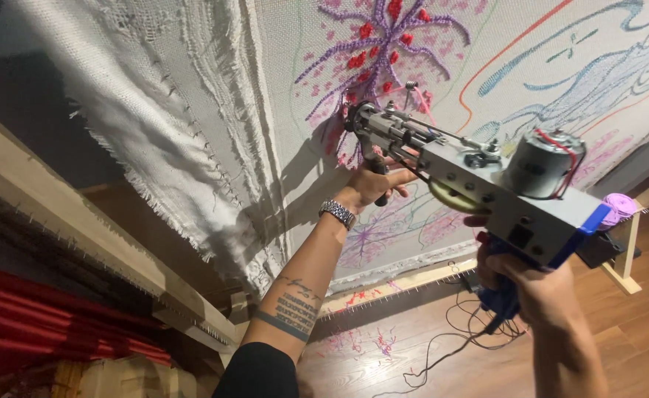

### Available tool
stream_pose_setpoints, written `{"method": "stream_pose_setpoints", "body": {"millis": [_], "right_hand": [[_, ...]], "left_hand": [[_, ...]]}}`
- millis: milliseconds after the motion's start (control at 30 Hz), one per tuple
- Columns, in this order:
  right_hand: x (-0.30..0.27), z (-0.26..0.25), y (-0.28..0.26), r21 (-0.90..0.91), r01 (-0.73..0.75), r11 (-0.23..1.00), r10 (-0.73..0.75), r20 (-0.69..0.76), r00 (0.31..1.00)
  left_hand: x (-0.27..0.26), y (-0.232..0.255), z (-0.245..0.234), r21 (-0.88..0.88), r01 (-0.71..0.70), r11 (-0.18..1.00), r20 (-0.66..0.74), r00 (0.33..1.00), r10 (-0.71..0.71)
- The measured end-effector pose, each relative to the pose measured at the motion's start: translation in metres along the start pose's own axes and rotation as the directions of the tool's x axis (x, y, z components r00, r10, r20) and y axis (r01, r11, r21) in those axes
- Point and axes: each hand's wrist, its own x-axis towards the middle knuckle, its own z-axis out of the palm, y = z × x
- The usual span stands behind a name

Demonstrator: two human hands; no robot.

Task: Using a tufting gun to create patterns with yarn on a canvas frame.

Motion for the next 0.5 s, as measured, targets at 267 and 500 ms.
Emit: {"method": "stream_pose_setpoints", "body": {"millis": [267,500], "right_hand": [[-0.026,-0.060,-0.010,0.020,-0.019,1.000,0.018,0.054,0.998],[-0.049,-0.081,-0.007,-0.009,-0.085,0.996,0.084,-0.068,0.994]], "left_hand": [[-0.013,-0.014,0.034,-0.018,-0.174,0.985,0.132,0.976,0.175],[-0.025,-0.014,0.054,-0.062,-0.193,0.979,0.139,0.970,0.200]]}}
